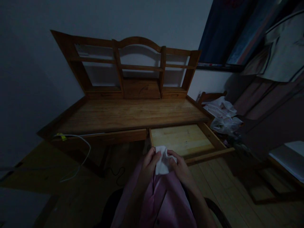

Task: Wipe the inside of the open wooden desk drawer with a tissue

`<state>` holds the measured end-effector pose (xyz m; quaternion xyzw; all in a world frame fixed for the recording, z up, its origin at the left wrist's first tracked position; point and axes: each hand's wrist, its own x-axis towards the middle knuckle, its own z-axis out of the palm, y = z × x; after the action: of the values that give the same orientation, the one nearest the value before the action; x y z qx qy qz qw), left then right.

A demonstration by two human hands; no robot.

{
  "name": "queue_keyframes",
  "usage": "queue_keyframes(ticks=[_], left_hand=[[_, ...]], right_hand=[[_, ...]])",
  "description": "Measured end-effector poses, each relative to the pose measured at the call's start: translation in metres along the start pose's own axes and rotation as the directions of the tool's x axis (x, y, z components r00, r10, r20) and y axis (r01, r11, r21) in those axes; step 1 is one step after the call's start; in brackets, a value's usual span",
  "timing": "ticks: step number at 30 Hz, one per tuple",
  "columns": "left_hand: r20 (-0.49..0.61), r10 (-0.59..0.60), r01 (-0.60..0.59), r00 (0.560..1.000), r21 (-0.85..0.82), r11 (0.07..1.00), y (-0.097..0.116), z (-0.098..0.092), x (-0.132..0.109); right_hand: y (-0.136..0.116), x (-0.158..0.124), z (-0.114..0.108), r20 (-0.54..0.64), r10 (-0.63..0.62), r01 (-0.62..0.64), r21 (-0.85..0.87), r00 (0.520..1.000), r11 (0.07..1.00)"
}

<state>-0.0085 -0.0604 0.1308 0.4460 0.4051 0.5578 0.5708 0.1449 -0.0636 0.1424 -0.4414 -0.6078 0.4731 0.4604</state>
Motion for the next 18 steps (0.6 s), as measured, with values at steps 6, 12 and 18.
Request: queue_keyframes(ticks=[6, 12, 18], left_hand=[[-0.092, 0.104, -0.068, 0.99, 0.331, 0.941, -0.001, 0.011, -0.009], [-0.056, 0.122, -0.094, 0.991, 0.362, 0.927, 0.0, 0.008, -0.007], [-0.013, 0.085, -0.075, 0.996, 0.341, 0.937, -0.003, -0.002, -0.001]], right_hand=[[0.003, -0.01, 0.0, -0.058, 0.102, -0.097, 0.094, 0.993, 0.991], [0.003, -0.016, -0.006, -0.184, 0.112, -0.094, 0.105, 0.977, 0.99], [0.005, -0.023, -0.019, -0.227, 0.15, -0.125, 0.123, 0.962, 0.985]])
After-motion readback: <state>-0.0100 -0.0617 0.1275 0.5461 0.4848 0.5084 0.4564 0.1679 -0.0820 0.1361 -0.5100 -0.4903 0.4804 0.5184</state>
